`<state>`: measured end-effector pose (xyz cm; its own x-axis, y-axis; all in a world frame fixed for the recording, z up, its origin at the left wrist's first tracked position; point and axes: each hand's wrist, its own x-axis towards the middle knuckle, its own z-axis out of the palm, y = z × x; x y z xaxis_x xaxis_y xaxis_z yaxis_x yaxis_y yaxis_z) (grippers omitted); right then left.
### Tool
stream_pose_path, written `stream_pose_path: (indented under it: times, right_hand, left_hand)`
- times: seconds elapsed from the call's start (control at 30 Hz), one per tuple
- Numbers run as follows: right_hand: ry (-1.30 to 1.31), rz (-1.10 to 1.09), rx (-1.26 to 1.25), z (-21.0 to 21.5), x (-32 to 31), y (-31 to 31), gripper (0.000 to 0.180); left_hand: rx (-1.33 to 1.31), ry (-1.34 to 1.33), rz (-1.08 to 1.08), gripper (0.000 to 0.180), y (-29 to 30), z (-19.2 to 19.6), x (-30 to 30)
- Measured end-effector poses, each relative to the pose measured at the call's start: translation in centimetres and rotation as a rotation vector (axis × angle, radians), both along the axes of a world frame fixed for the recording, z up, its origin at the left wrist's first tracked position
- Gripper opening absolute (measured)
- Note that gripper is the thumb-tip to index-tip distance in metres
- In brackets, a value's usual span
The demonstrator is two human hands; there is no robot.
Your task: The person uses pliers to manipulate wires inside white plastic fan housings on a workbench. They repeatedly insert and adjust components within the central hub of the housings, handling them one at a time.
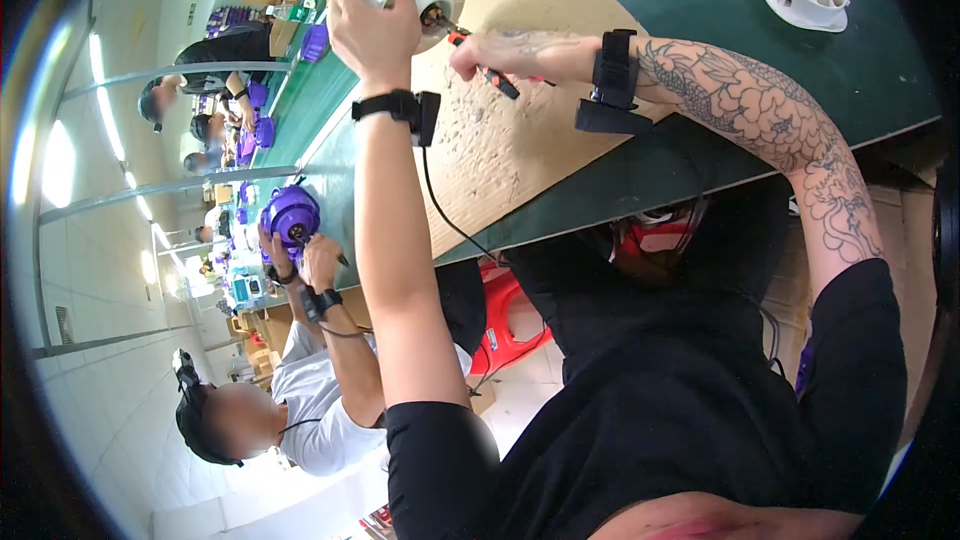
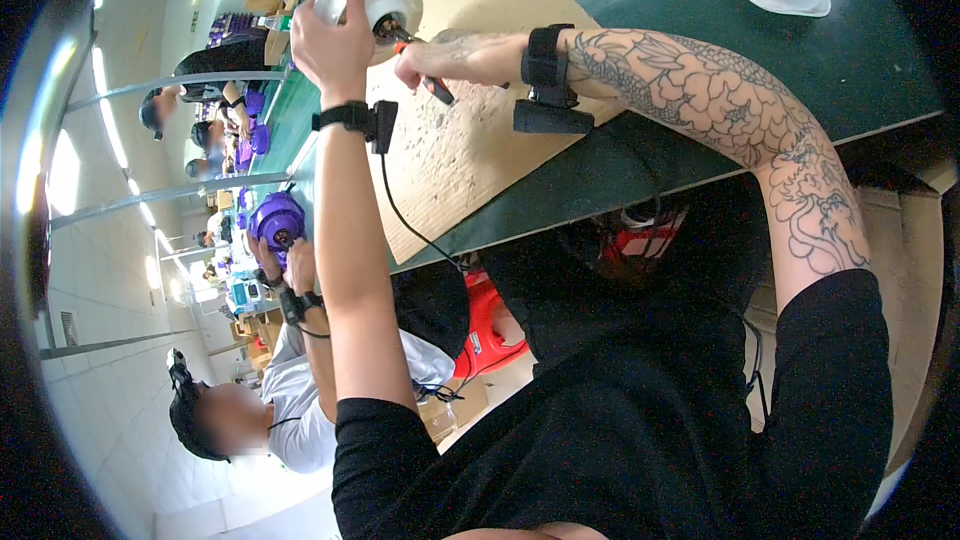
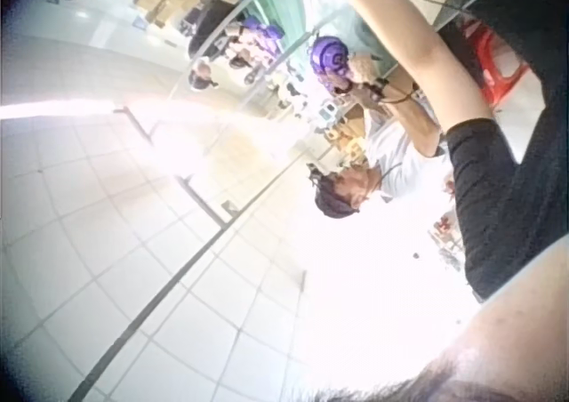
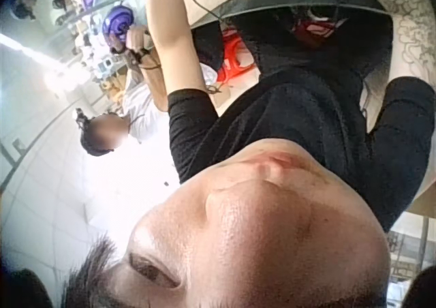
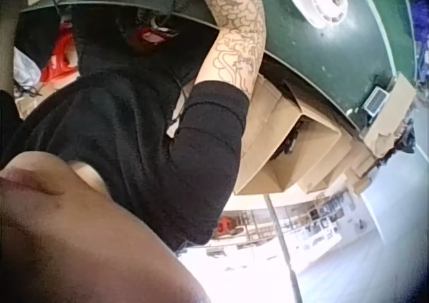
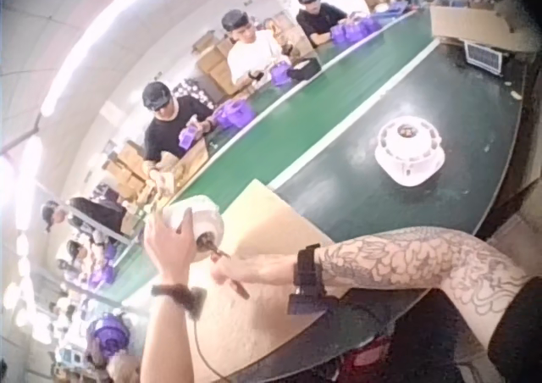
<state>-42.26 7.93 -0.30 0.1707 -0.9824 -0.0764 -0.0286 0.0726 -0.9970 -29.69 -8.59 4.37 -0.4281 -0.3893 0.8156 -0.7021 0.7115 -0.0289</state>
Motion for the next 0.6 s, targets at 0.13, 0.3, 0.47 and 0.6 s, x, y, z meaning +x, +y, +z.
stream_pose_path:
  times: [0.13,0.3,0.47,0.6]
  right_hand:
    - [-0.851,0.084,0.265,-1.8,-0.9,-2.7,0.032]
    - [-0.895,0.193,0.321,-1.3,-2.8,-3.4,0.035]
    - [-0.342,-0.112,0.149,-1.8,-2.1,-2.3,0.038]
    - [-0.612,-0.035,0.254,-2.2,-2.0,-2.8,0.035]
  left_hand:
    - [-0.014,-0.041,-0.048,0.067,-1.1,2.1,-3.0]
    - [0.014,0.088,-0.102,0.065,-2.1,1.7,-4.9]
    - [0.073,-0.027,-0.043,0.062,-2.8,-0.1,-4.0]
    - [0.056,-0.131,0.072,0.066,-3.1,-0.3,-4.4]
